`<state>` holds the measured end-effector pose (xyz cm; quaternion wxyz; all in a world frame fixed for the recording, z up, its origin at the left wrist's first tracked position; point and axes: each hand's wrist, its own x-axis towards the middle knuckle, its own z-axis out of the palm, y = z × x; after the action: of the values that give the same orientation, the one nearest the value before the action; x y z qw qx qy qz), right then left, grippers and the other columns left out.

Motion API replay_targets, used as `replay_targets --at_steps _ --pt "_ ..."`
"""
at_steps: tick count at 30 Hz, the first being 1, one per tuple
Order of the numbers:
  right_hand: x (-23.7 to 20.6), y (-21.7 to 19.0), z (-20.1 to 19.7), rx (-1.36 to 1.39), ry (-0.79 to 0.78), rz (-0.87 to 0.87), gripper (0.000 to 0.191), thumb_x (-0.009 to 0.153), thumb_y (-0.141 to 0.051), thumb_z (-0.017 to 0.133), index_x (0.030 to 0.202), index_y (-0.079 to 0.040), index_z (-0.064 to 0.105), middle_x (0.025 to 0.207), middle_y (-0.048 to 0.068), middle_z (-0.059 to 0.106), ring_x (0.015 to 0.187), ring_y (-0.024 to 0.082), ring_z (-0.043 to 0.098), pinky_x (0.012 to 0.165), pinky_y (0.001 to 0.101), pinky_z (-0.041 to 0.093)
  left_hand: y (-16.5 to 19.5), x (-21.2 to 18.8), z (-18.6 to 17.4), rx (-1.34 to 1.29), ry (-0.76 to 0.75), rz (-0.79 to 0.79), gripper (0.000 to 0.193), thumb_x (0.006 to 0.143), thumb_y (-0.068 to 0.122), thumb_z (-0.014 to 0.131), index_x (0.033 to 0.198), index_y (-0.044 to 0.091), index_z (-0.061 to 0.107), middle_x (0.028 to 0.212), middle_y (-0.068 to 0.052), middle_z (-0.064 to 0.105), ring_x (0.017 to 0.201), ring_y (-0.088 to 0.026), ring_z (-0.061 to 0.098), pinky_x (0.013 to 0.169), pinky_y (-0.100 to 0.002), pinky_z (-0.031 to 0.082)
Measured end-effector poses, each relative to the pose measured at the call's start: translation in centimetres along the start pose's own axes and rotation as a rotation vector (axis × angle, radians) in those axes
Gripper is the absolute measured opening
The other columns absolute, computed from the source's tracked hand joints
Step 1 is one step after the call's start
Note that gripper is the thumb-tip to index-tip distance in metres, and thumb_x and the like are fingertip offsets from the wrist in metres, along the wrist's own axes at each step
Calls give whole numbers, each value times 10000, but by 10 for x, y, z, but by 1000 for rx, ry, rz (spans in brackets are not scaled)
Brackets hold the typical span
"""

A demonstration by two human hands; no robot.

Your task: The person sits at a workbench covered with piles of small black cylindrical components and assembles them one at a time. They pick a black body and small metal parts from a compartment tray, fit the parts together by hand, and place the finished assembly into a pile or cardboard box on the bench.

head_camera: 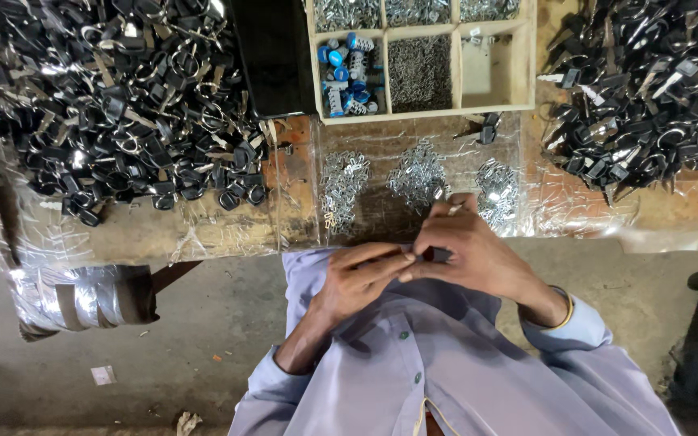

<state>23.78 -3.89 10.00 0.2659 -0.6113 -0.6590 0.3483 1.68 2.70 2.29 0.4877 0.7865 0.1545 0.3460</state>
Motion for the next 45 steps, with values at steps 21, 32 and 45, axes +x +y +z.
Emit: replay_targets --at_steps 21,32,45 --pt "-32 54 -6 964 371 108 212 852 67 808 1054 35 754 1001 130 716 758 150 715 620 241 595 -3 19 10 11 124 -76 303 870 -30 782 1164 24 728 1077 -118 759 888 -228 784 729 -299 647" --pt "-16 25 18 477 255 157 234 815 18 817 1030 -68 792 843 57 731 688 107 747 539 212 526 -17 12 17 29 170 17 318 858 -42 786 1165 7 719 1057 -162 753 916 -253 783 751 -321 662" --pt "24 16 -88 338 581 145 267 982 59 638 1214 -32 734 970 36 767 764 103 709 602 249 537 -12 27 11 103 50 175 380 813 255 917 1035 16 723 967 -82 766 824 -217 767 691 -315 640"
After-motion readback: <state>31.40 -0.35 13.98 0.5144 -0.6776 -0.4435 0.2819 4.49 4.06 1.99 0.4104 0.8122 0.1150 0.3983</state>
